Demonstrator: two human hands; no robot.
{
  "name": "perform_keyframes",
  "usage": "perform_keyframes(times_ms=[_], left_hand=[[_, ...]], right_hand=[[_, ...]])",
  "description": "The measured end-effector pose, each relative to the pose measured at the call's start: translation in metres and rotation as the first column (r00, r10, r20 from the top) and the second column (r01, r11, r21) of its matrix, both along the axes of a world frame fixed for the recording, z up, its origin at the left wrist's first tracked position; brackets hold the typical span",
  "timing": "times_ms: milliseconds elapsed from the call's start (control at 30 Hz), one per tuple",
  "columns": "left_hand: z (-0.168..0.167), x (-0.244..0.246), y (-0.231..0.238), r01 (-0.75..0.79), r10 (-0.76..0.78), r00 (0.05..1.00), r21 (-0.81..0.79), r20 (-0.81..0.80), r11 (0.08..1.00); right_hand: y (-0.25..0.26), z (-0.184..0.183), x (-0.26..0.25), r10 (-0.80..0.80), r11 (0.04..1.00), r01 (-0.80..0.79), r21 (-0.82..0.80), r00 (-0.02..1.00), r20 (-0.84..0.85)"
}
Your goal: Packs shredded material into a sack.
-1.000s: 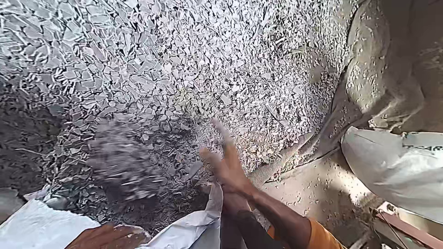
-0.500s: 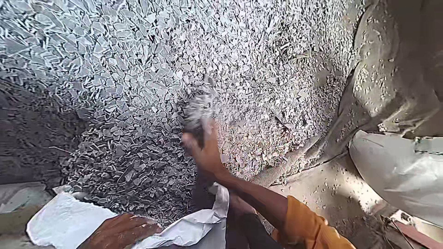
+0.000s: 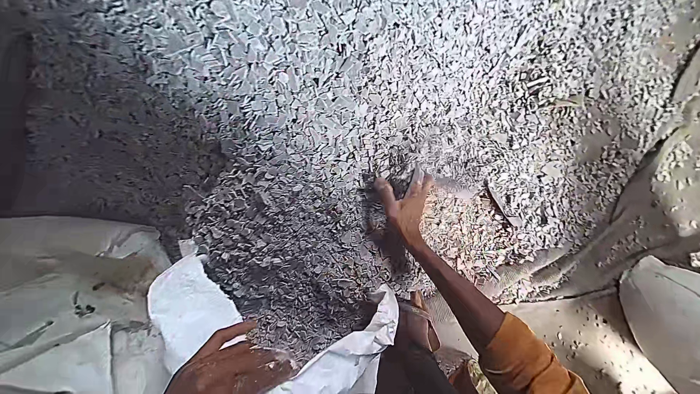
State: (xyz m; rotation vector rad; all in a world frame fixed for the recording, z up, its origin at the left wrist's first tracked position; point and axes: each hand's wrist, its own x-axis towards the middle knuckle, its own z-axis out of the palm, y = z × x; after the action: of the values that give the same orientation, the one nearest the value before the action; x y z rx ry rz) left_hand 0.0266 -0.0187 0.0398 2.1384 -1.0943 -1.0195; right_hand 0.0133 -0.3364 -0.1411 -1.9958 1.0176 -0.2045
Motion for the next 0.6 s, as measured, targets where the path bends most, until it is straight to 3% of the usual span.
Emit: perform_keyframes(times_ms=[67,200,300,333,367,400,433,467,500,533,600], left_hand=[[-0.002,-0.002,0.0,0.014,-0.015,0.998,0.015,0.065,1.0],[-0.007,-0.006,-0.005,0.054,-0.057,0.983,0.02,0.174,0.998],[-0.001,-0.002,-0.004,0.058,-0.056,0.987,-0.007,0.149,0.998],[0.003,-0.003,-0.003,0.05,-0.05,0.991,0.003,0.121,0.999],[0.009,-0.003,-0.001,0.043,-0.044,0.996,0.021,0.083,0.999],[0.013,-0.002,0.0,0.034,-0.036,0.998,0.039,0.043,0.999],[0.017,-0.002,0.0,0.03,-0.031,0.999,0.057,0.013,0.998],[0.019,-0.002,0.0,0.031,-0.031,0.999,0.07,0.011,0.997],[0.018,-0.003,0.002,0.029,-0.03,0.999,0.078,0.022,0.997],[0.018,-0.005,0.005,0.024,-0.026,0.999,0.084,0.021,0.996],[0.017,-0.004,0.009,0.013,-0.015,1.0,0.067,0.028,0.998]], right_hand=[[0.022,0.009,0.006,0.128,0.991,-0.126,-0.038,0.99,0.056],[0.056,0.03,0.002,0.321,0.938,-0.339,0.076,0.93,0.18],[0.106,0.059,-0.019,0.519,0.802,-0.564,0.195,0.821,0.238],[0.123,0.074,-0.031,0.636,0.674,-0.669,0.314,0.741,0.214],[0.137,0.086,-0.041,0.754,0.486,-0.753,0.444,0.618,0.223],[0.143,0.094,-0.045,0.831,0.258,-0.789,0.557,0.476,0.289],[0.146,0.093,-0.048,0.837,0.104,-0.809,0.579,0.385,0.388],[0.142,0.093,-0.047,0.827,0.099,-0.849,0.519,0.36,0.431],[0.126,0.096,-0.042,0.84,0.22,-0.889,0.402,0.382,0.385],[0.103,0.097,-0.031,0.835,0.406,-0.887,0.221,0.458,0.304],[0.04,0.091,0.019,0.701,0.713,-0.688,-0.133,0.694,0.165]])
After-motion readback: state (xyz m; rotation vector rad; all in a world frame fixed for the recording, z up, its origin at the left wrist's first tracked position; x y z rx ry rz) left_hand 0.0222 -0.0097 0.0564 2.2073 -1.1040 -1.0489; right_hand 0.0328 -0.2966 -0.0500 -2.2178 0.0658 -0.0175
